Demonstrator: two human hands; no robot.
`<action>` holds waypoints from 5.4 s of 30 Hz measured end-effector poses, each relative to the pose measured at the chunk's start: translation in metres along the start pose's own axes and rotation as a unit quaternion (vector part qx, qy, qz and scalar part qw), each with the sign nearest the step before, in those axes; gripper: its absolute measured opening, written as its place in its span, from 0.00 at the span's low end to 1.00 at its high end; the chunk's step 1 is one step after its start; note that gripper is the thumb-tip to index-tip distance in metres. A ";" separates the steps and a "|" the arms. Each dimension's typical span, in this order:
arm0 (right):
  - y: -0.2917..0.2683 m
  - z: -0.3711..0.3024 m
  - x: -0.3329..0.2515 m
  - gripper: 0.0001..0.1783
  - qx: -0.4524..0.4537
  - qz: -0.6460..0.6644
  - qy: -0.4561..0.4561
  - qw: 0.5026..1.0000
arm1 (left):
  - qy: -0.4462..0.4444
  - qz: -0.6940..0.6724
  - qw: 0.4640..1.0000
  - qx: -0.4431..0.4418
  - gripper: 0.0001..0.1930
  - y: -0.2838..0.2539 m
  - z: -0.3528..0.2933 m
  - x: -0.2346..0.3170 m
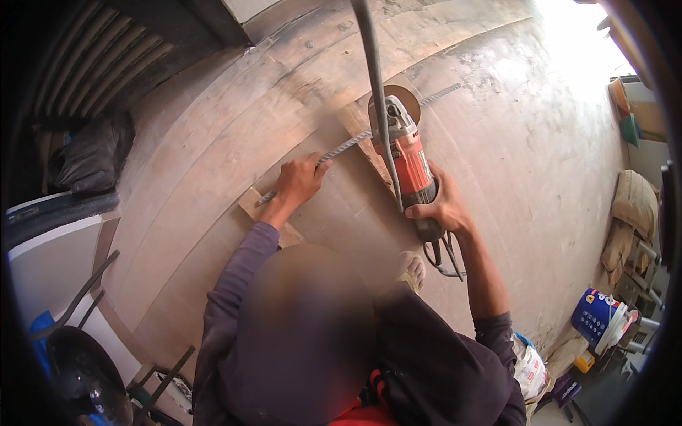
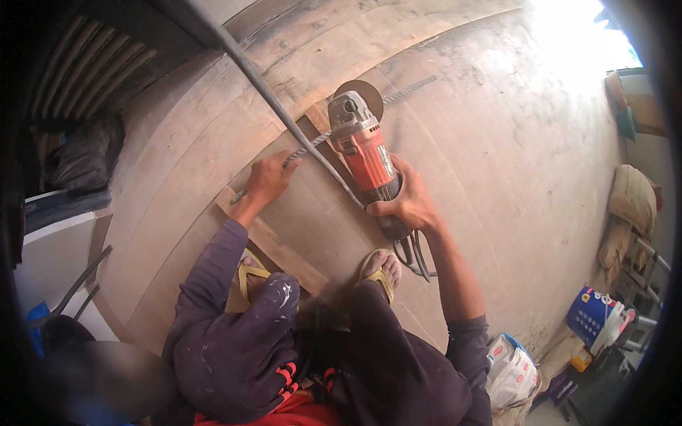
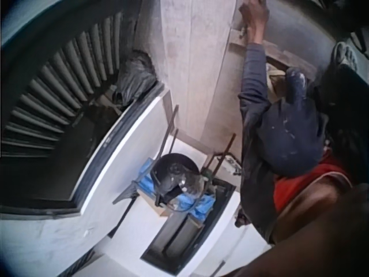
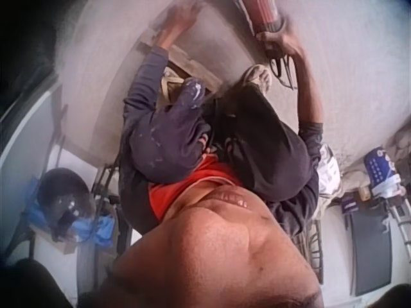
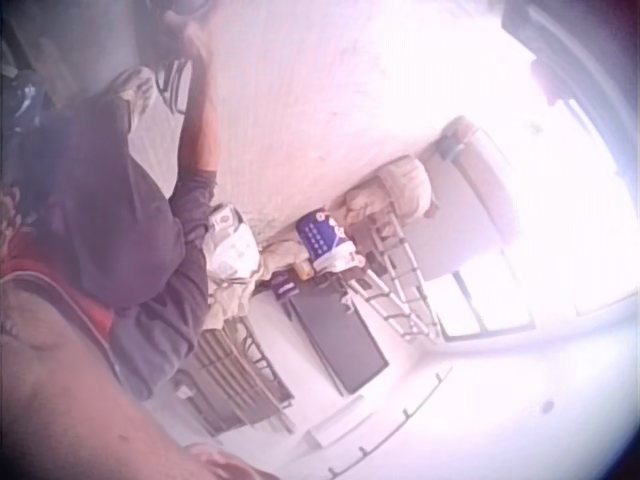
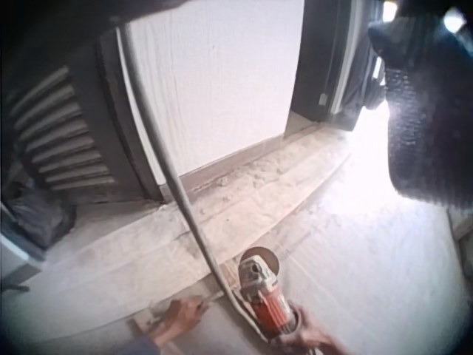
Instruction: The person uses an angle grinder to cut a metal rod placed on wooden supports. They hold the rod with one hand and operate the grinder with the other, producing sparks. After cutting, they remove the cut piece and reposition the rod for another cut.
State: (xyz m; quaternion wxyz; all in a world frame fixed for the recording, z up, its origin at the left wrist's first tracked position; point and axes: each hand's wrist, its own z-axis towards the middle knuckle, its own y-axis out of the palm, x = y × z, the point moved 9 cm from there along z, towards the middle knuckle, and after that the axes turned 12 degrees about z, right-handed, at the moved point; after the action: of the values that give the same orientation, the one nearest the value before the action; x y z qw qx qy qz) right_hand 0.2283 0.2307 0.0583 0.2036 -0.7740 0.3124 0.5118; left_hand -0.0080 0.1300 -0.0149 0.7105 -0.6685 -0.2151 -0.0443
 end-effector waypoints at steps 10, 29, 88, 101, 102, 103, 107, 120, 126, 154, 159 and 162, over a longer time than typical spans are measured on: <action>0.009 0.003 0.015 0.46 0.024 0.078 0.014 0.997 | 0.010 -0.023 0.999 0.025 0.17 -0.010 -0.004 0.007; 0.037 -0.029 -0.058 0.45 0.005 0.424 -0.112 0.899 | 0.031 -0.751 0.642 -0.151 0.23 -0.069 -0.014 0.153; 0.025 -0.007 0.012 0.41 0.113 -0.261 -0.074 0.956 | -0.069 -0.003 0.996 0.053 0.17 -0.011 -0.029 -0.003; 0.029 -0.006 0.029 0.35 0.115 -0.300 -0.106 0.941 | -0.093 0.009 0.995 0.018 0.25 0.006 -0.017 -0.001; 0.028 -0.007 0.030 0.34 0.115 -0.301 -0.096 0.942 | -0.106 0.023 0.994 -0.001 0.26 0.007 -0.018 0.000; 0.027 -0.006 0.029 0.34 0.112 -0.303 -0.091 0.942 | -0.097 0.035 0.995 0.007 0.26 0.007 -0.018 0.000; 0.026 -0.007 0.030 0.33 0.119 -0.293 -0.108 0.943 | -0.077 0.038 0.996 0.020 0.27 0.006 -0.016 0.003; 0.027 -0.004 0.034 0.37 0.109 -0.291 -0.102 0.945 | -0.079 0.000 0.997 0.006 0.27 0.013 -0.013 -0.001; 0.028 -0.003 0.032 0.36 0.115 -0.289 -0.113 0.944 | -0.099 0.012 0.995 -0.004 0.28 0.008 -0.014 0.000; 0.033 -0.018 -0.002 0.38 0.147 -0.237 -0.161 0.947 | -0.012 -0.028 0.998 0.053 0.15 -0.023 -0.007 0.032; 0.033 -0.017 -0.001 0.42 0.128 -0.195 -0.145 0.961 | 0.020 -0.035 0.991 0.128 0.12 -0.031 -0.017 0.060; 0.035 -0.016 -0.005 0.43 0.116 -0.179 -0.133 0.968 | 0.016 -0.096 0.990 0.100 0.14 -0.025 -0.023 0.058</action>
State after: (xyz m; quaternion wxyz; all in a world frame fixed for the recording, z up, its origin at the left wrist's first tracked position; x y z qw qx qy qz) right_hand 0.2136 0.1965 0.0693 0.4200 -0.7135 0.1958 0.5255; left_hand 0.0412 0.1187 0.0288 0.7696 -0.5694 -0.2707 -0.1010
